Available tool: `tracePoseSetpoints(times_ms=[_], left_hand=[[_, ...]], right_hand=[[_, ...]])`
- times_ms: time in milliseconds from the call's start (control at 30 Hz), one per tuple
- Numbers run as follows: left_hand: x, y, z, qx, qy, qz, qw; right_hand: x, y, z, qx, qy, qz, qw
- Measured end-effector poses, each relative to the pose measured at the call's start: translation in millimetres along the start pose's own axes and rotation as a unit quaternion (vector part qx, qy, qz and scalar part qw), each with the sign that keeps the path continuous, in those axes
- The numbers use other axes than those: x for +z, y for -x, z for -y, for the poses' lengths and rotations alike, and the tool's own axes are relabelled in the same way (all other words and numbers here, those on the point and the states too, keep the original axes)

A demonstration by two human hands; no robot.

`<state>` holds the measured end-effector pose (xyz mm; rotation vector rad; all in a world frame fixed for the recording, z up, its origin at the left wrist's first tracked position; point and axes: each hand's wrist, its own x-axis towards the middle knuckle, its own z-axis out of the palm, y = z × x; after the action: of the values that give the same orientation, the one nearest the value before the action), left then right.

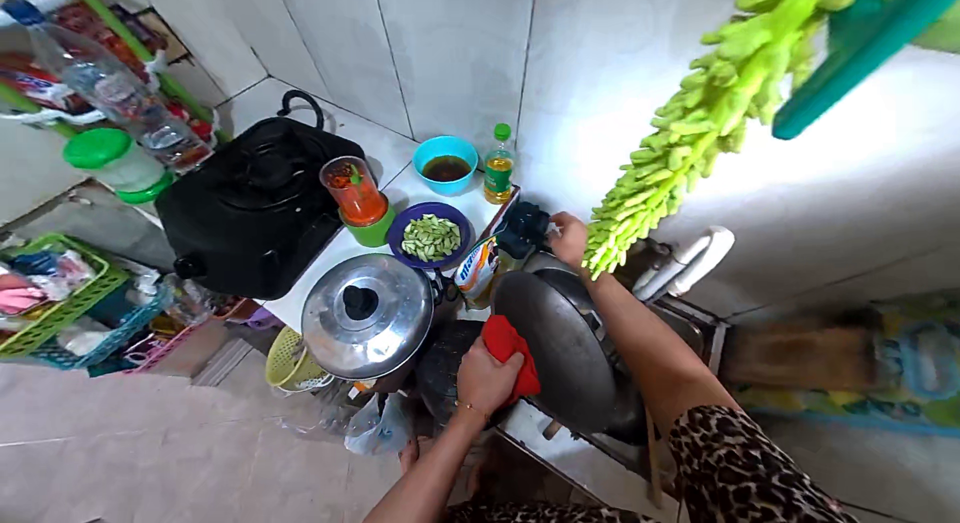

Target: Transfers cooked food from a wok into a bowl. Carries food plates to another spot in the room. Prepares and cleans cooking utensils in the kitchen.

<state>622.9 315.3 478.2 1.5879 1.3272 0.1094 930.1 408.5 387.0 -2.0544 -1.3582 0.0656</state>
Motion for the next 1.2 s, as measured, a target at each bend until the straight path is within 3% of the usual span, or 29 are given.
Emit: tracePoseSetpoints(times_ms=[33,67,133,267,333,400,500,567,667,733,867,1000,1100,1200], left_hand=[[1,5,2,-0.003,0.001,-0.003,1.000],[4,11,4,-0.005,0.002,-0.010,1.000],[10,20,9,-0.006,0.004,-0.024,1.000],[13,18,16,0.025,0.016,-0.067,0.997],[11,14,17,0.039,0.025,-0.073,0.996],[10,9,17,0.054,0.023,-0.074,0.996],[3,2,12,0.085,-0.001,-0.074,0.994],[-2,-1,9,0.130,-0.026,-0.087,0.987],[-8,-4,5,0.192,-0.051,-0.107,0.974],[-12,-8,0,0.221,-0.053,-0.120,0.966],[-19,-7,-9,0.259,-0.043,-0.131,0.956],[-24,2,-16,0.279,-0.031,-0.143,0.949],[-27,7,-17,0.293,-0.027,-0.144,0.945],[-28,10,-17,0.286,-0.029,-0.140,0.947]], right_hand=[[-14,-16,27,0.031,0.008,0.130,0.991],[-14,-32,41,0.047,0.023,0.209,0.977],[8,-53,39,0.045,0.067,0.268,0.960],[6,-59,48,0.000,0.045,0.300,0.953],[-34,-27,55,-0.009,-0.034,0.263,0.964],[-76,32,40,-0.042,-0.119,0.171,0.977],[-174,138,37,0.144,-0.187,0.218,0.947],[-197,210,12,0.322,-0.190,0.184,0.909],[-164,307,-9,0.544,-0.189,0.173,0.799],[-117,345,0,0.570,-0.249,0.155,0.767],[-30,363,14,0.501,-0.254,0.054,0.825],[-5,333,20,0.530,-0.211,0.048,0.820],[-16,323,23,0.572,-0.194,0.064,0.795],[-68,325,24,0.606,-0.124,0.078,0.782]])
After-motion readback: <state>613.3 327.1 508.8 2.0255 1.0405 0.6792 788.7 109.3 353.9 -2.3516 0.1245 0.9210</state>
